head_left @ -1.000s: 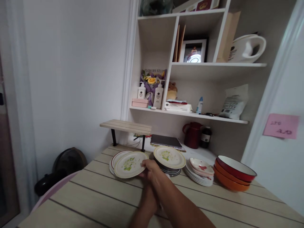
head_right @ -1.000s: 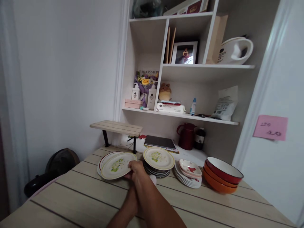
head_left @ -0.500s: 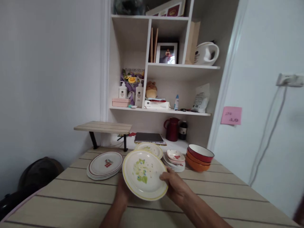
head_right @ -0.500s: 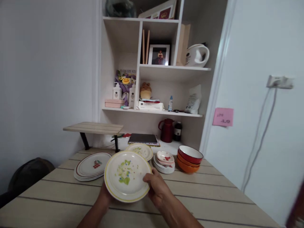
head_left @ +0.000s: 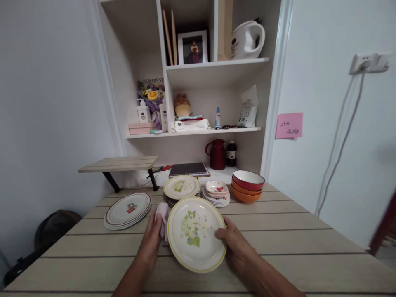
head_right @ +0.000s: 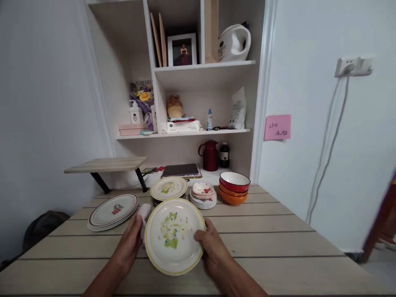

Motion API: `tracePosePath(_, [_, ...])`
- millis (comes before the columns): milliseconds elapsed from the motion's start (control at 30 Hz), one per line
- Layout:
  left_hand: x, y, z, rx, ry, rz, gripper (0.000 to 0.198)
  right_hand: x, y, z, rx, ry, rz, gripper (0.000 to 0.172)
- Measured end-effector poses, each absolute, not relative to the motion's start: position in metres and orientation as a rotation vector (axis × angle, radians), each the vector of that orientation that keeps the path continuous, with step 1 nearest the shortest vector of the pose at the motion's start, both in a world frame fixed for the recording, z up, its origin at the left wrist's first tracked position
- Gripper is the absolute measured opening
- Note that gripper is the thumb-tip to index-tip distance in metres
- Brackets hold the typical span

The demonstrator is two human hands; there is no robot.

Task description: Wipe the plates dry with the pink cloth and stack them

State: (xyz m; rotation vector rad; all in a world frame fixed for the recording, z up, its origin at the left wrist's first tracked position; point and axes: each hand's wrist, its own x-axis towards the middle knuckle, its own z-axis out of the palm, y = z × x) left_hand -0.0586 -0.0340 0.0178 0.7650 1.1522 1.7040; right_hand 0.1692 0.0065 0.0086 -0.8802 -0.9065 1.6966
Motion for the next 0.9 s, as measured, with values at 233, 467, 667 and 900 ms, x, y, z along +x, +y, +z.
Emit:
tracePosePath(233, [-0.046, -0.045, 0.024, 0.804, 1.059, 1.531, 0.071, 0.168, -0.013, 0.012, -0.810, -0.874, 1.743, 0.060])
tracePosePath(467, [-0.039, -0.044, 0.023, 0.878, 1.178, 1.645, 0.066, 0.162, -0.026, 0.022, -0.416, -0.695, 2.341, 0.047])
tracePosePath(667, [-0.044, -0.036, 0.020, 1.065, 1.492, 1.786, 0.056, 0.155, -0.021, 0.012, -0.398, -0.500, 2.358, 0.051])
tracePosePath(900, [-0.069, -0.045, 0.026, 1.559, 2.138, 2.038, 0.050, 0.157, -0.013, 0.002, -0.443, -0.435, 2.308, 0.051])
